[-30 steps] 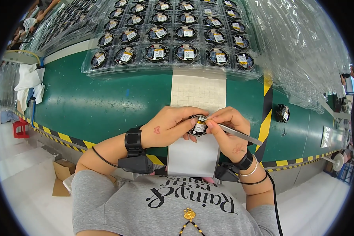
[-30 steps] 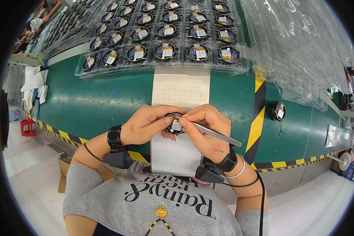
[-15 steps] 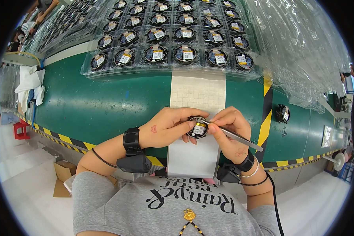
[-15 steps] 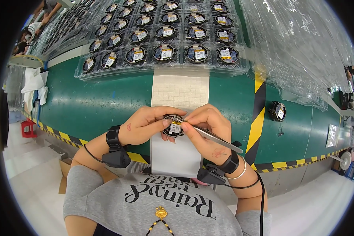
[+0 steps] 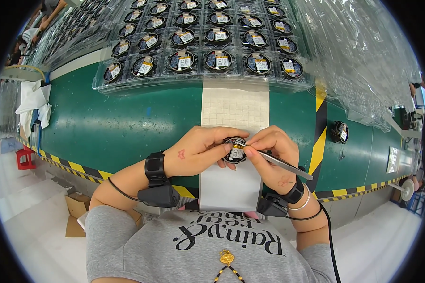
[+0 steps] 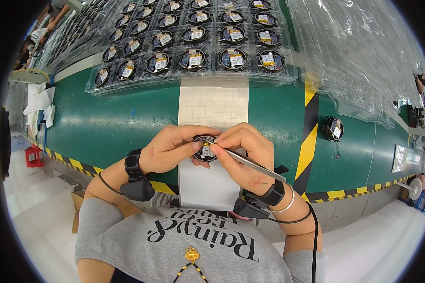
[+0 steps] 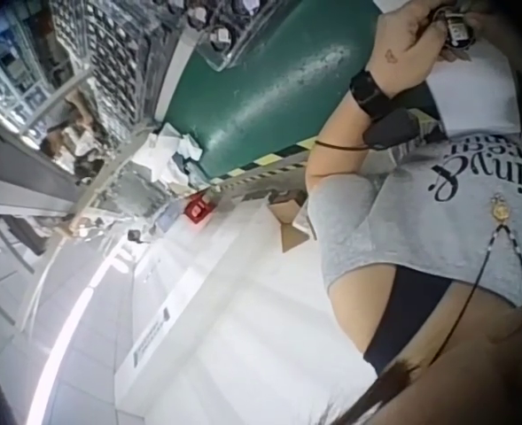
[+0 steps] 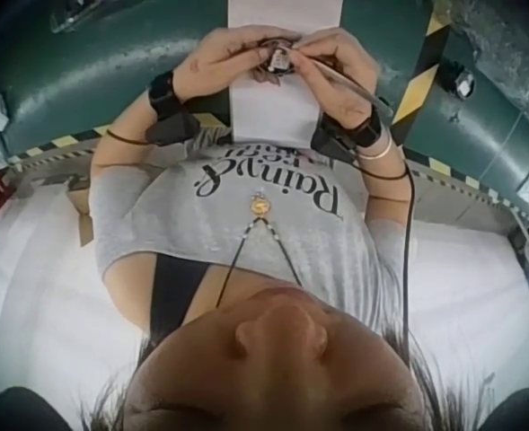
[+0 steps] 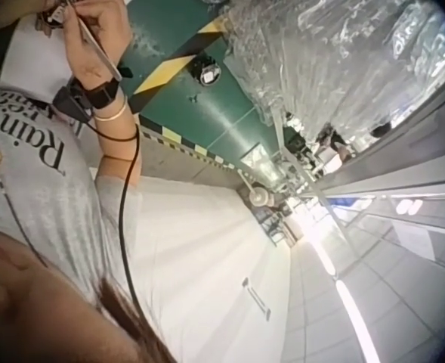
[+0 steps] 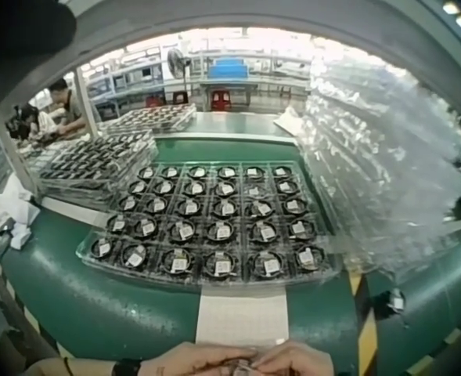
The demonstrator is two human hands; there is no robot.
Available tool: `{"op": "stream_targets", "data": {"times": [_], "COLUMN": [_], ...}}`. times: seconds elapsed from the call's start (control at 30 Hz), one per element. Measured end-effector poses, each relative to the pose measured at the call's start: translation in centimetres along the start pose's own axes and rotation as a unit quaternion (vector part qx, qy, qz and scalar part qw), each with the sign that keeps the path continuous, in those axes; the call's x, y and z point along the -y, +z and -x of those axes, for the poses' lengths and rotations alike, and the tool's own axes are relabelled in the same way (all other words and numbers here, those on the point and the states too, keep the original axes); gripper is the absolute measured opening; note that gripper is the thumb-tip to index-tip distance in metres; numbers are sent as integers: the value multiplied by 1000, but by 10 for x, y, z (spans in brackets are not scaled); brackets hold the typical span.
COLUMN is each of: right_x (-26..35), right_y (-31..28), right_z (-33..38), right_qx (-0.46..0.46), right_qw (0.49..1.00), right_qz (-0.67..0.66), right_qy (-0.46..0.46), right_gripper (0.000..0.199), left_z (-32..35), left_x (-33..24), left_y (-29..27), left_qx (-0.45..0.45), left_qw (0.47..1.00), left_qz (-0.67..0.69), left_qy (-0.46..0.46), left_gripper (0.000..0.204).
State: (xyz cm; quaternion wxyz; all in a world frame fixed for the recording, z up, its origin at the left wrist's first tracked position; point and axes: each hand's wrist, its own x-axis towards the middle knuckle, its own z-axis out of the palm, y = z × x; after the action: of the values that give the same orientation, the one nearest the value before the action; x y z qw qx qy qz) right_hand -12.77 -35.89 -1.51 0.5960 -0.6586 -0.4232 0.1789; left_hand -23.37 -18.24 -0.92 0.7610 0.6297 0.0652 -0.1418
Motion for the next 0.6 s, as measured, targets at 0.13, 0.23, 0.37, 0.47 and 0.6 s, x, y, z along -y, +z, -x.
{"op": "stream_targets", "data": {"times": [0.13, 0.23, 0.37, 0.47, 0.6], "right_x": [0, -1, -1, 4, -3], "right_y": [1, 1, 1, 1, -9], "right_z": [-1, 1, 1, -2, 3], "right_qx": [-1, -1, -7, 15, -45], "right_qw": [1000, 1000, 1000, 1000, 994], "right_qz": [-1, -3, 9, 18, -98], "right_qy": [-1, 1, -4, 3, 23], "right_gripper": [16, 16, 16, 15, 12], "left_z": [1, 0, 0, 1, 3], "left_x": [1, 0, 0, 2, 2], "left_y": [-1, 2, 1, 0, 1], "left_qx": [-2, 1, -4, -3, -48], "left_qw": [1000, 1000, 1000, 999, 999], "left_qz": [-13, -25, -29, -37, 14], "left_qy": [0, 3, 7, 7, 20], "left_gripper": [36, 36, 36, 36, 36]}}
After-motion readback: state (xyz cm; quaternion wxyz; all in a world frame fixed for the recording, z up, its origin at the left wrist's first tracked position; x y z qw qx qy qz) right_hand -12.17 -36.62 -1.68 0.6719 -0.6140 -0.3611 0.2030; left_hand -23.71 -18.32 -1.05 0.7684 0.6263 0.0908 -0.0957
